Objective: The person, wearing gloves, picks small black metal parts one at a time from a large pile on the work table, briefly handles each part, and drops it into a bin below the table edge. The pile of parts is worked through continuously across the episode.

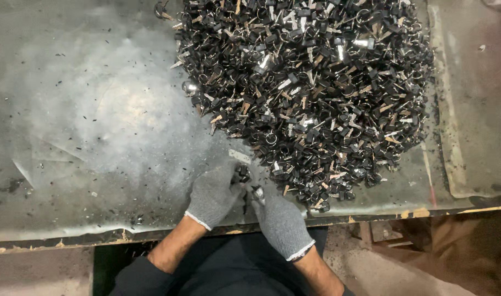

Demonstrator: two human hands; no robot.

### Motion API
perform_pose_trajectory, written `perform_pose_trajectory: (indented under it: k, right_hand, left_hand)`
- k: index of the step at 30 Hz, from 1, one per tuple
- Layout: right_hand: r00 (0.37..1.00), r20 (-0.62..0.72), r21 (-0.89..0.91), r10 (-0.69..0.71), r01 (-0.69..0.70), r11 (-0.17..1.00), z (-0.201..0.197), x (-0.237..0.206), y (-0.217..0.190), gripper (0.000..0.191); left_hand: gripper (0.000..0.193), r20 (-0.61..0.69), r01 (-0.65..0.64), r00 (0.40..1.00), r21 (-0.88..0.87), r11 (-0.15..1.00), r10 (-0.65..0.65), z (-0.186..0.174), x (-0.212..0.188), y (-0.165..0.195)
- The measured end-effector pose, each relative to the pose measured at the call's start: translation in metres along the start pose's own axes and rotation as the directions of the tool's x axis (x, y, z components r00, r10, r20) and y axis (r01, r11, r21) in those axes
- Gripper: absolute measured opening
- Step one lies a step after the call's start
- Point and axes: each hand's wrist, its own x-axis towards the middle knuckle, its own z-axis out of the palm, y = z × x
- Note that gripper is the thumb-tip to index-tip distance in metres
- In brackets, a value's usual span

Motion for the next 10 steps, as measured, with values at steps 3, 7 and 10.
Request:
perform_pose_trajectory:
  k: [3, 7, 10]
  right_hand:
    - [0.998, 0.07, -0.032, 0.002, 0.0, 0.999, -0.001, 0.012, -0.004, 0.04]
    - [0.997, 0.019, -0.096, -0.076, 0.078, 0.992, 0.016, 0.022, 0.004, 0.044]
    - [0.994, -0.024, -0.429, -0.106, 0.085, 0.899, 0.048, 0.017, 0.015, 0.036]
  left_hand:
    - [0.03, -0.046, -0.144, 0.988, 0.048, 0.988, 0.147, 0.008, -0.006, -0.01]
    - [0.021, 0.001, -0.216, 0.976, 0.149, 0.965, 0.219, 0.02, -0.004, -0.023]
    - [0.03, -0.094, -0.29, 0.943, 0.237, 0.927, 0.318, 0.032, -0.006, -0.027]
